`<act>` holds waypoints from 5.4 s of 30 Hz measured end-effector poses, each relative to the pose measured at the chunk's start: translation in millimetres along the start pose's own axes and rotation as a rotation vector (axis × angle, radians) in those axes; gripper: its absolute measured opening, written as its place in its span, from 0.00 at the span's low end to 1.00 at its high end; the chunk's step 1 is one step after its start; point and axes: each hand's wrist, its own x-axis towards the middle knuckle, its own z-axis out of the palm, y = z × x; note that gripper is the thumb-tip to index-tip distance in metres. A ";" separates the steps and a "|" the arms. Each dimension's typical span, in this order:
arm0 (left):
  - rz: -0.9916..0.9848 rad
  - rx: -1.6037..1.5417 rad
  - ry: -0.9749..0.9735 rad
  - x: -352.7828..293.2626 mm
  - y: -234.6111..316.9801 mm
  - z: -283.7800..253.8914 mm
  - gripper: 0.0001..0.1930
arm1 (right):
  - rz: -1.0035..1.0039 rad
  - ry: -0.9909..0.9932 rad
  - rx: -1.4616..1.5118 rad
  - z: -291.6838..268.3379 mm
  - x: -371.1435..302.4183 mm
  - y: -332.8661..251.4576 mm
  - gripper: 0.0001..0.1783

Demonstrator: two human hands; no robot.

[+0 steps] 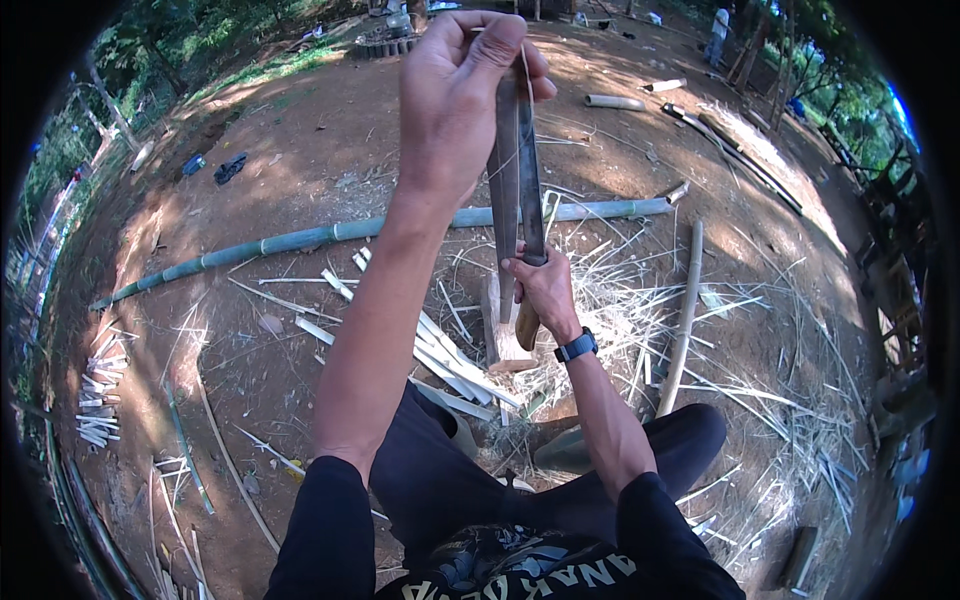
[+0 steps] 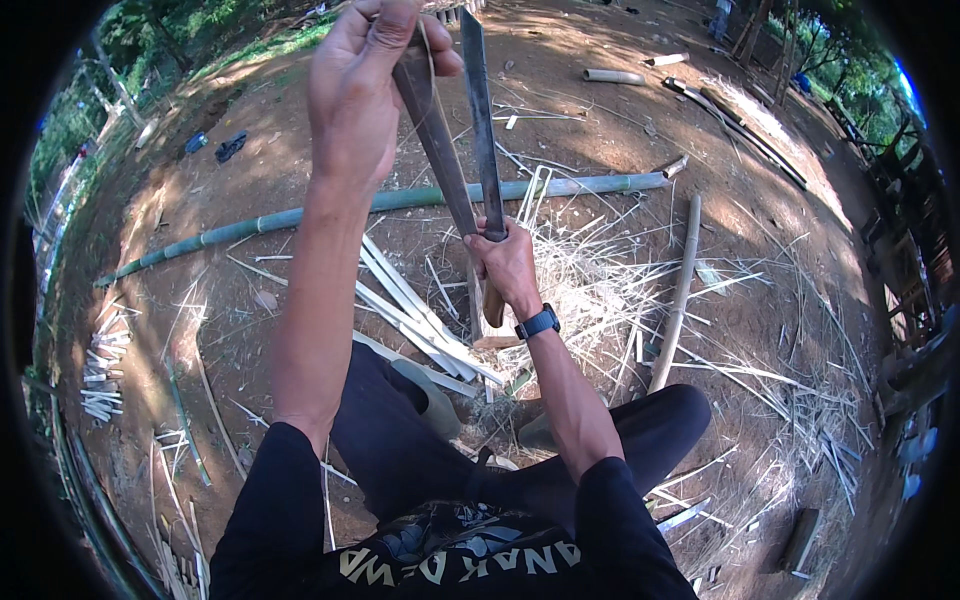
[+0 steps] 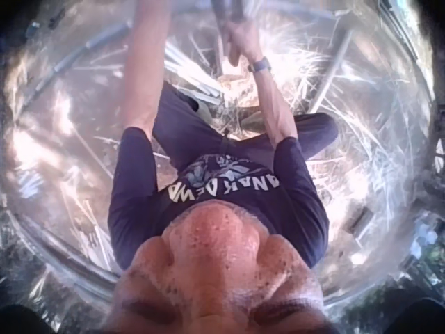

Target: The person sits on the ground and uses a large knife to shave the surface of a long bamboo strip. They repeatedly draw the blade along the strip to smooth it, occasionally rotating the piece to work on different sides. The person places the finished strip aside and picks up another piece to continue the process.

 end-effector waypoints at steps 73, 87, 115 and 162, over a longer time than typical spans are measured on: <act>-1.096 0.347 -0.377 -267.2 10.6 -40.4 0.20 | 0.173 -0.021 -0.129 -151.8 -81.3 -8.9 0.22; -1.106 0.443 -0.371 -271.1 13.8 -49.5 0.19 | 0.247 -0.190 -0.297 -155.6 -107.7 0.5 0.22; -1.176 0.417 -0.384 -279.6 3.9 -50.8 0.17 | 0.319 -0.224 -0.327 -157.7 -109.5 -3.6 0.23; -1.279 0.348 -0.256 -279.4 -18.0 -21.0 0.12 | 0.335 -0.309 -0.297 -145.7 -136.9 -3.0 0.28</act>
